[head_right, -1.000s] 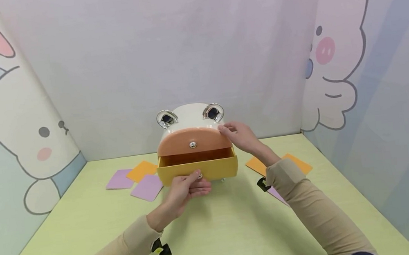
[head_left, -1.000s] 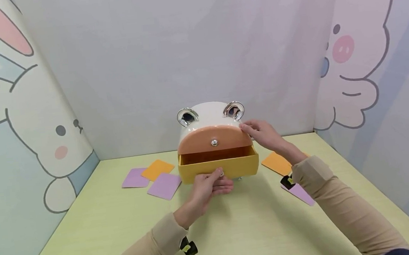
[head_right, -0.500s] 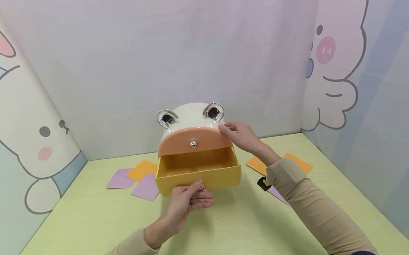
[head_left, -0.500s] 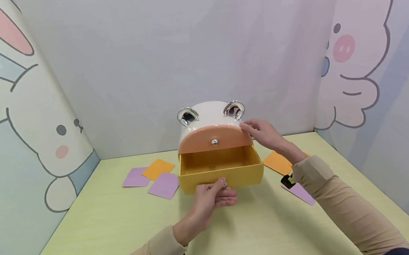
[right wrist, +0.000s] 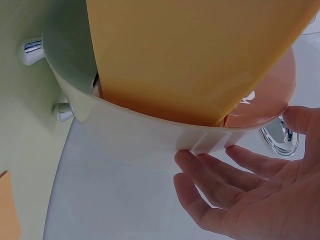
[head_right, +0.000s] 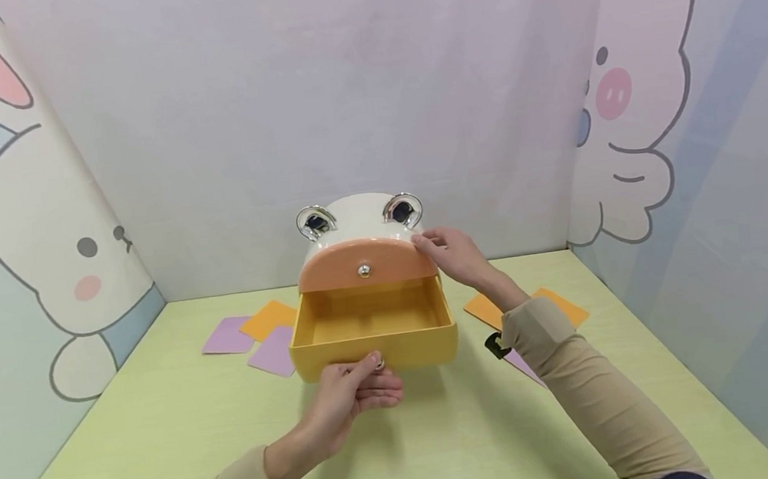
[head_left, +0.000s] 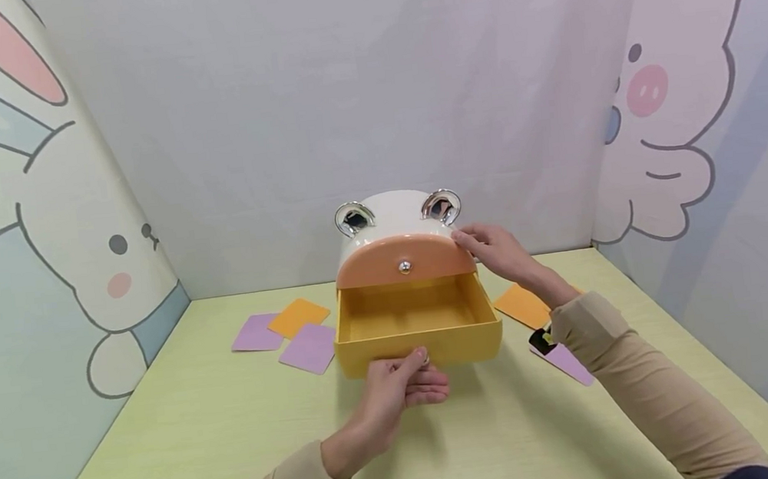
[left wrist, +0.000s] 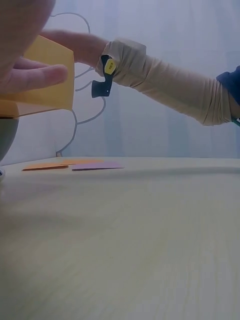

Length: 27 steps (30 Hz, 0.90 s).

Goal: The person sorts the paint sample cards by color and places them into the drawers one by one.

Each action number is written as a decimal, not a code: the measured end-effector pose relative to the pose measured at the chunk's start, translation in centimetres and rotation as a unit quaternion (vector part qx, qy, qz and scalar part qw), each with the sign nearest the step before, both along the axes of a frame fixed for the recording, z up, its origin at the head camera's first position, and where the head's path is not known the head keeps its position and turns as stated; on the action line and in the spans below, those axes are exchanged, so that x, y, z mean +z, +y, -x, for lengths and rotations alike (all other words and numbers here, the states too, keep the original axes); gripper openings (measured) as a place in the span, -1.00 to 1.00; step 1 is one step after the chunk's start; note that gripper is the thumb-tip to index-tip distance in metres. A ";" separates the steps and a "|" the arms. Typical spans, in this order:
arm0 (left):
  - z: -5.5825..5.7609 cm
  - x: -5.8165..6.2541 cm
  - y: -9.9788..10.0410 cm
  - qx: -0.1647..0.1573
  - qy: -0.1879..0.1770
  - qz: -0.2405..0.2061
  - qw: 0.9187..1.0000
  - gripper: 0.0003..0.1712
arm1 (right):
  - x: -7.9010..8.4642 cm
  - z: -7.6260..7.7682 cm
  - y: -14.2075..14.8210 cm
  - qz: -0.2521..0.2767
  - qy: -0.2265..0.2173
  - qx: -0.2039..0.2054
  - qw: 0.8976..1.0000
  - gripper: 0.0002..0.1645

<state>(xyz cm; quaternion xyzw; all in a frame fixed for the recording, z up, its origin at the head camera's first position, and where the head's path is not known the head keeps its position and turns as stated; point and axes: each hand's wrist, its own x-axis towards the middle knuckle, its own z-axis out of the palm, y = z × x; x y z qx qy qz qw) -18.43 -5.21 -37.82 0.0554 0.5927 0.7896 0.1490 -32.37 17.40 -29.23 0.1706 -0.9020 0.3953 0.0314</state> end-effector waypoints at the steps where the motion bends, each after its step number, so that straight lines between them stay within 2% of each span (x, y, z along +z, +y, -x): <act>1: -0.1 0.0 0.0 -0.001 -0.001 0.000 1.000 -0.54 | 0.0 0.0 0.0 -0.001 0.000 0.000 1.000 -0.28; 4: -0.4 0.0 -0.1 -0.002 -0.002 -0.001 1.000 -0.58 | 0.0 0.0 0.0 0.000 0.000 0.000 1.000 -0.28; 10: -0.8 0.0 -0.2 -0.006 -0.001 0.001 1.000 -0.49 | 0.0 -0.1 0.0 0.001 -0.005 -0.001 1.000 -0.25; 18: -1.3 -0.3 -0.2 -0.003 0.017 0.032 0.999 -0.50 | 0.0 0.0 -0.1 -0.005 -0.002 -0.001 1.000 -0.25; 23: -1.8 0.5 -0.4 -0.046 0.027 0.056 0.997 -0.56 | 0.0 0.0 0.0 -0.004 -0.003 -0.002 1.000 -0.24; 25: -1.9 1.3 -0.7 -0.071 0.048 0.072 0.994 -0.62 | 0.1 0.0 0.0 -0.004 -0.005 -0.003 1.000 -0.24; 27: -2.0 2.5 -1.1 -0.088 0.090 0.090 0.988 -0.65 | 0.1 0.0 -0.1 -0.005 -0.005 -0.004 1.000 -0.24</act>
